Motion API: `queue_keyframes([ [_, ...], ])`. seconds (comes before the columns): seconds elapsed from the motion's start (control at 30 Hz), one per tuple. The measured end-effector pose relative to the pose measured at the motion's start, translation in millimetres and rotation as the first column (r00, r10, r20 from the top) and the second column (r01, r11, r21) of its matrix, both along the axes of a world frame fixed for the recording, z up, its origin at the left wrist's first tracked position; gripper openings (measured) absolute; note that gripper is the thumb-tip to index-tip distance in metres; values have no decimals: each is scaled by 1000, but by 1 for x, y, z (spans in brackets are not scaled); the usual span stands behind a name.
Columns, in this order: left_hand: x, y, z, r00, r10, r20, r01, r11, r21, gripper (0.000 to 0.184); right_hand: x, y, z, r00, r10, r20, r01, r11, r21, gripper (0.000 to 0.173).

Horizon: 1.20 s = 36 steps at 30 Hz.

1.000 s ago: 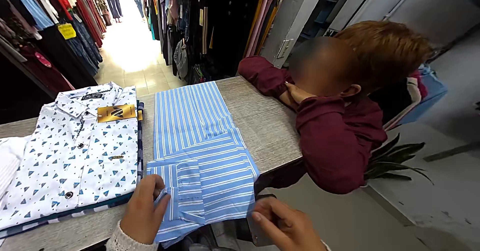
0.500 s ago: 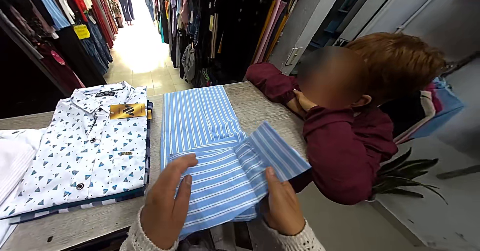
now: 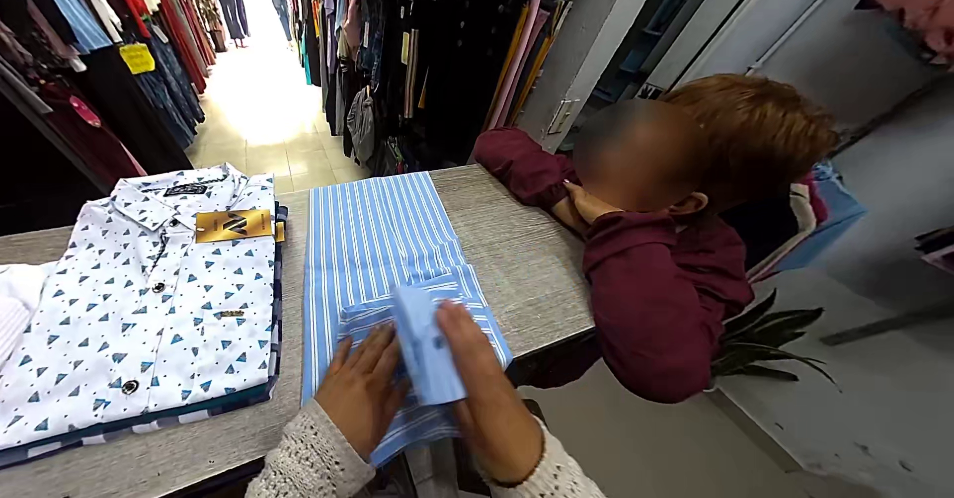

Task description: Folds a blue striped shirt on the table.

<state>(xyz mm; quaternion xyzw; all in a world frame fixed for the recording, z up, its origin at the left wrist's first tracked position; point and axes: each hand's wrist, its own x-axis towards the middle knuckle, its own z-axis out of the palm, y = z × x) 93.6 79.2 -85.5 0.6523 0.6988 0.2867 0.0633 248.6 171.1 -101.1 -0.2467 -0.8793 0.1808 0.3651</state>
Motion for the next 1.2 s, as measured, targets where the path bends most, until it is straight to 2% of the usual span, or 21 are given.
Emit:
queue_keyframes([
  [0.03,-5,0,4,999,50,10,-49,996,-73,44,-7,-1,-1,995,35,91,-42,996,73,43],
  [0.07,-12,2,10,993,118,3,-115,968,-223,49,-11,-2,-2,979,64,195,-86,991,103,47],
  [0.13,-27,8,9,970,235,-61,-241,901,-362,51,-12,-1,-3,928,115,354,-153,985,80,68],
  [0.2,-40,9,0,950,308,-59,-311,903,-297,47,-9,1,7,877,180,445,-190,981,-21,86],
  [0.23,-43,8,-2,945,323,-51,-324,902,-284,46,-8,2,13,853,206,479,-193,978,-77,90],
  [0.3,-44,6,-7,943,334,-9,-327,916,-231,45,-8,3,19,822,218,526,-174,976,-134,89],
  [0.33,-44,3,-12,946,322,27,-315,939,-138,43,-9,4,17,826,208,524,-164,978,-130,86],
  [0.4,-45,-11,-21,968,235,86,-243,965,95,39,-7,6,14,859,221,462,-171,974,-147,79],
  [0.47,-41,-42,-9,981,115,158,-145,970,195,39,6,14,9,936,258,240,-217,959,-184,62],
  [0.53,-35,-82,8,951,15,310,-71,983,170,30,35,29,-1,980,198,-3,-195,963,-185,50],
  [0.6,-34,-106,5,902,-23,431,-20,995,95,25,74,45,-17,987,59,-150,-103,949,-299,39],
  [0.67,-37,-121,-14,849,73,524,-63,997,-37,32,105,53,-35,983,-106,-150,15,861,-508,34],
  [0.73,-36,-127,-29,750,247,614,-135,965,-224,38,121,56,-54,985,-155,-71,66,729,-682,38],
  [0.8,-30,-124,-43,606,338,720,-159,938,-307,47,124,53,-75,993,-101,-56,18,615,-788,55],
  [0.87,-23,-113,-55,517,317,795,-169,948,-268,48,112,46,-92,982,-77,-171,-110,502,-858,72],
  [0.9,-19,-104,-53,451,295,843,-153,956,-252,45,104,42,-96,966,-80,-247,-186,449,-874,73],
  [0.93,-15,-96,-53,386,278,880,-153,960,-236,43,96,39,-98,945,-71,-319,-264,408,-874,69],
  [1.0,-11,-83,-57,306,285,908,-146,957,-252,44,86,35,-97,897,-49,-439,-399,334,-854,49],
  [1.1,-11,-80,-78,281,280,918,-121,959,-255,40,86,27,-93,888,-83,-452,-407,313,-858,18],
  [1.13,-9,-82,-79,261,289,921,-116,957,-267,36,89,23,-90,892,-101,-440,-390,322,-863,14],
  [1.2,-2,-85,-66,221,332,917,-127,942,-310,19,98,13,-84,895,-123,-428,-369,336,-867,19],
])
